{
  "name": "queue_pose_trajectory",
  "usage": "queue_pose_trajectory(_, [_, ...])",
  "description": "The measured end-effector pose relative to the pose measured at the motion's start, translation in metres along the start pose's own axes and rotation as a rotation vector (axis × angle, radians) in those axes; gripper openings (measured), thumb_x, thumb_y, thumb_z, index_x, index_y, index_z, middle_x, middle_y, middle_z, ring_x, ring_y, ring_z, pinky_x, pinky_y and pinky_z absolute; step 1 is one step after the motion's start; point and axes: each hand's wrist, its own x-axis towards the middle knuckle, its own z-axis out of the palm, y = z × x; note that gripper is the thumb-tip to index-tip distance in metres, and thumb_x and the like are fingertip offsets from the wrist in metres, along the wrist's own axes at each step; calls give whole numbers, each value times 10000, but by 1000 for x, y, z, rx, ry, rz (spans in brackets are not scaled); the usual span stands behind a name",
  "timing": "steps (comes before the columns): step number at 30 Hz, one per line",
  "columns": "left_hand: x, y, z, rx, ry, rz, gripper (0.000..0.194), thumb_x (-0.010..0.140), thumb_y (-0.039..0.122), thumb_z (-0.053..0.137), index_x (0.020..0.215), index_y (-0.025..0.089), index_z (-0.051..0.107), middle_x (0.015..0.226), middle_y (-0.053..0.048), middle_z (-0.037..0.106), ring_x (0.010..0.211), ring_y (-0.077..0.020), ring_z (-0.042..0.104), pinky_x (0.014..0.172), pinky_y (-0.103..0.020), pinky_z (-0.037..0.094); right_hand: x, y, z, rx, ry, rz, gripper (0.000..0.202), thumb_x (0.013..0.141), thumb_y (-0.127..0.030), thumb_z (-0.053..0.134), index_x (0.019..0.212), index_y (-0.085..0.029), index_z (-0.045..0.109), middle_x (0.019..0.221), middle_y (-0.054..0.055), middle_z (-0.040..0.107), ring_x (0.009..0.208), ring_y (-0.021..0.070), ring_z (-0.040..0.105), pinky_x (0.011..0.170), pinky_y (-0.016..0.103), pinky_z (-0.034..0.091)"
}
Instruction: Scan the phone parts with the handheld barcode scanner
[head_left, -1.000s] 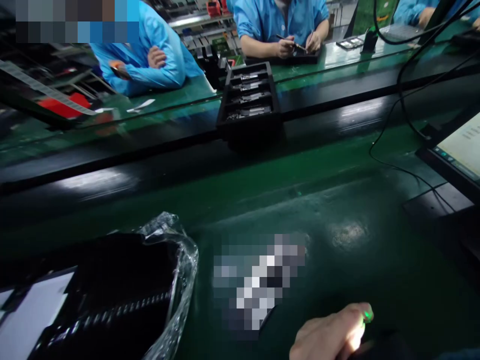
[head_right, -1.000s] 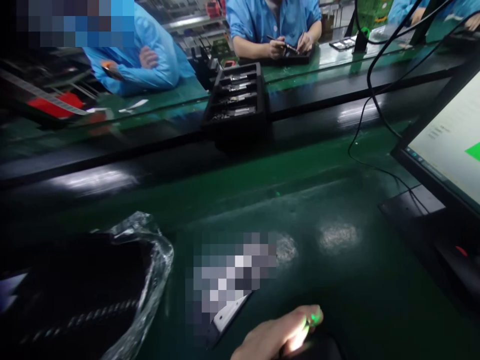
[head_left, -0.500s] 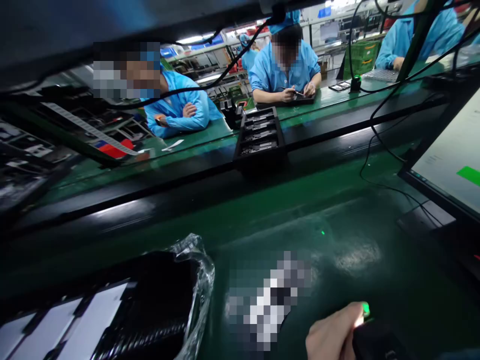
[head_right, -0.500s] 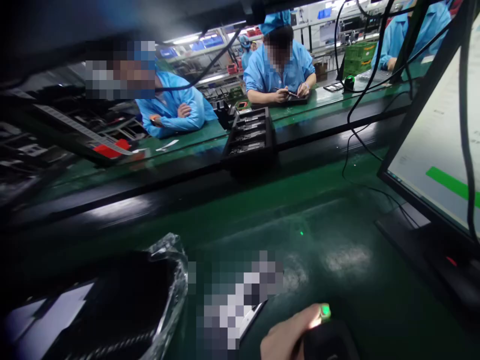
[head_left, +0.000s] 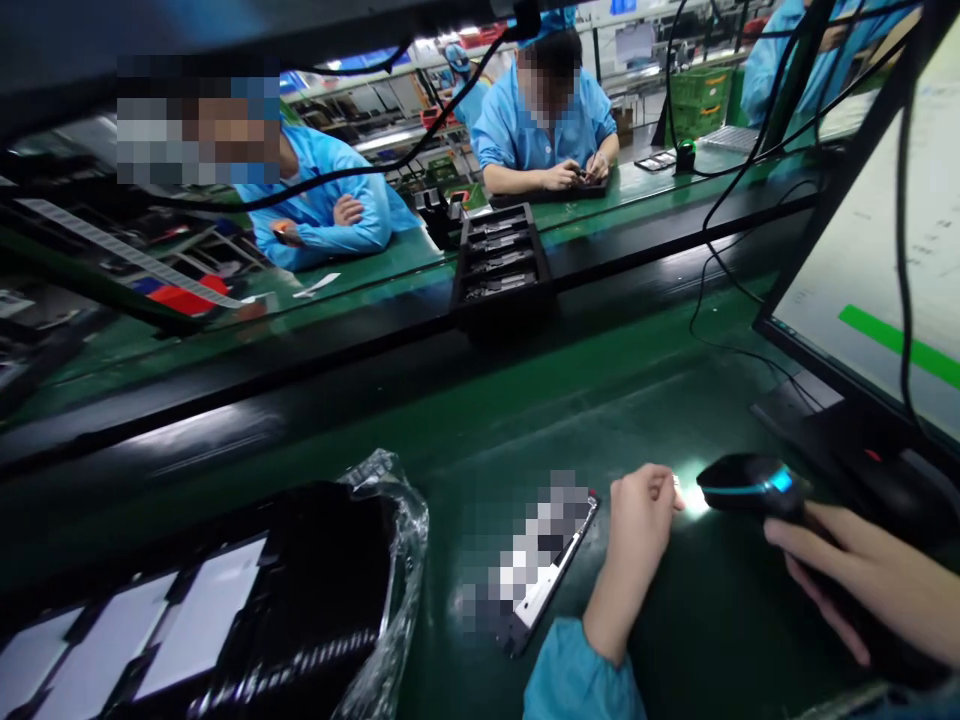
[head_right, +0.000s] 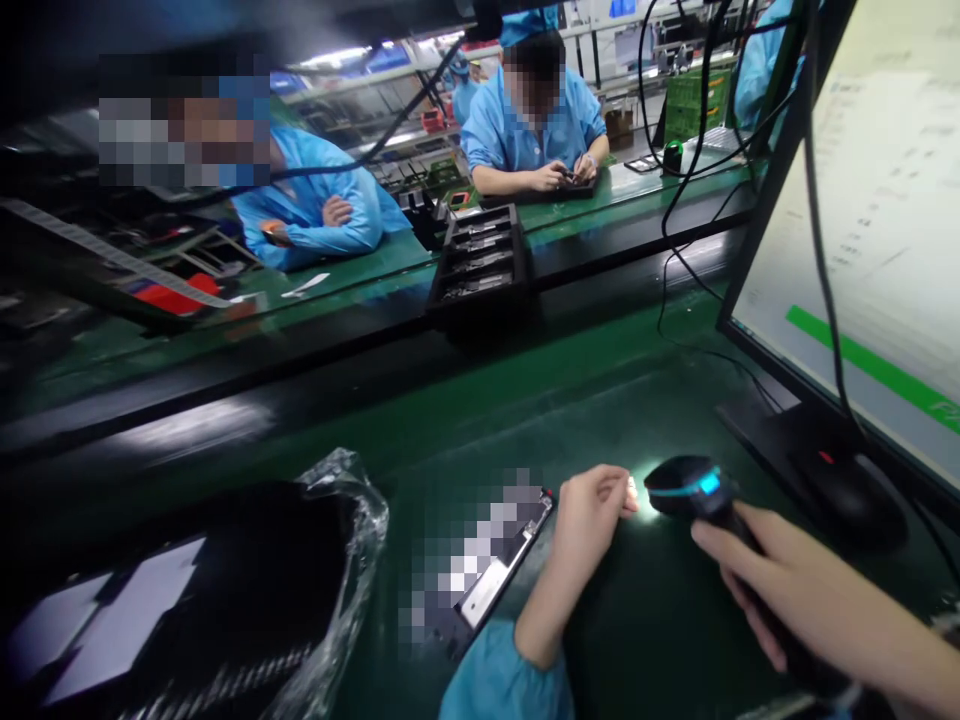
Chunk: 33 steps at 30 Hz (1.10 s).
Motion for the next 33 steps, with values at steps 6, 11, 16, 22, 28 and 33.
queue_pose_trajectory(6, [12,8,7,-29,-49,24,146,742,94,506,724,166,632,622,-25,710,598,-179,720,564,-235,576,1,-41,-28,106,-67,-80,491,888,-681,505,908,-191,499,638,-34,554,388,105,504,364,216,439])
queue_pose_trajectory(11, [10,1,9,-43,-32,26,136,741,93,492,681,183,573,638,-22,719,671,-189,742,585,-238,585,3,-59,-23,120,-115,-8,500,875,-674,528,853,-175,516,596,-22,534,373,110,487,337,226,456])
queue_pose_trajectory(16, [13,1,10,-73,-38,10,149,734,96,513,617,187,527,633,-33,722,668,-209,746,569,-254,589,7,-72,-18,100,-105,18,461,910,-612,511,770,-173,502,573,-17,517,368,112,487,329,233,469])
queue_pose_trajectory(22, [14,3,9,-121,-50,-6,145,739,80,522,628,169,549,628,-43,719,654,-208,748,564,-244,590,11,-79,-15,87,-102,38,424,942,-557,484,802,-158,517,567,-22,504,367,110,481,320,224,461])
queue_pose_trajectory(28, [15,-3,7,-168,-79,-6,145,740,72,492,682,164,588,677,-54,736,706,-224,758,607,-273,611,10,-75,-16,102,-101,34,426,944,-561,479,839,-150,526,563,-23,506,363,104,471,317,215,456])
queue_pose_trajectory(33, [16,-8,8,-184,-86,-7,143,746,88,499,751,146,630,719,-73,751,722,-229,758,629,-296,621,8,-71,-19,119,-106,17,427,942,-562,480,832,-152,517,566,-21,510,367,103,475,322,216,466])
